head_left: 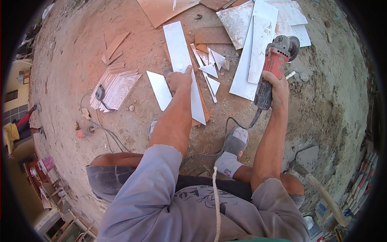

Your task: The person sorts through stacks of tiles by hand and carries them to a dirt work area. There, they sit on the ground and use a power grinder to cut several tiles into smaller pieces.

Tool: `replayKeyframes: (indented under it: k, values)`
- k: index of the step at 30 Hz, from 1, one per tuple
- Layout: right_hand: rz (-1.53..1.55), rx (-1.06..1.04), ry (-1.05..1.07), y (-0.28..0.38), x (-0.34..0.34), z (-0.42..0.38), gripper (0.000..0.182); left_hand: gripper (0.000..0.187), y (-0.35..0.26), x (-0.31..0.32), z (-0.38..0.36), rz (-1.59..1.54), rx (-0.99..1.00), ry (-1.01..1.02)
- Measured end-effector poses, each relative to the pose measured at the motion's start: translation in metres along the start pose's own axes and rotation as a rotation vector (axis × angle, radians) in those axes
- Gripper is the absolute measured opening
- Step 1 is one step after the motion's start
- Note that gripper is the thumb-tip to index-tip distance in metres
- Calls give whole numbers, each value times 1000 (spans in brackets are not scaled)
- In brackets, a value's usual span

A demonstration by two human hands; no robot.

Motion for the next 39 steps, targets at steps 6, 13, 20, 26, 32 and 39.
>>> replayKeyframes:
  k: [6, 13, 20, 26, 32, 39]
  values:
    - [-15, -23, 9, -1, 8, 3, 49, 109, 1, 3, 14, -41, 159, 25]
    - [-68, -28, 36, 6, 19, -13, 46, 128, 3, 7, -32, 1, 306, 32]
    - [-131, -31, 38, 1, 27, -17, 46, 134, 8, 13, -35, -89, 329, 86]
    - [-114, -25, 62, -4, 33, -14, 44, 130, 7, 9, -36, -53, 352, 118]
    - [-139, -47, 95, 4, 36, -23, 44, 126, 8, 3, -34, -31, 320, 83]
    - [-158, -65, 76, 3, 37, -24, 44, 120, 9, 3, -35, -68, 219, 62]
Point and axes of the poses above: each hand's wrist, its own z-axis towards the middle knuckle, its own x-axis out of the palm, y = z × x, the point moved 10 cm from there along z, towards the middle knuckle, and after that the axes turned 15 degrees about -y, right-handed, at the moved point
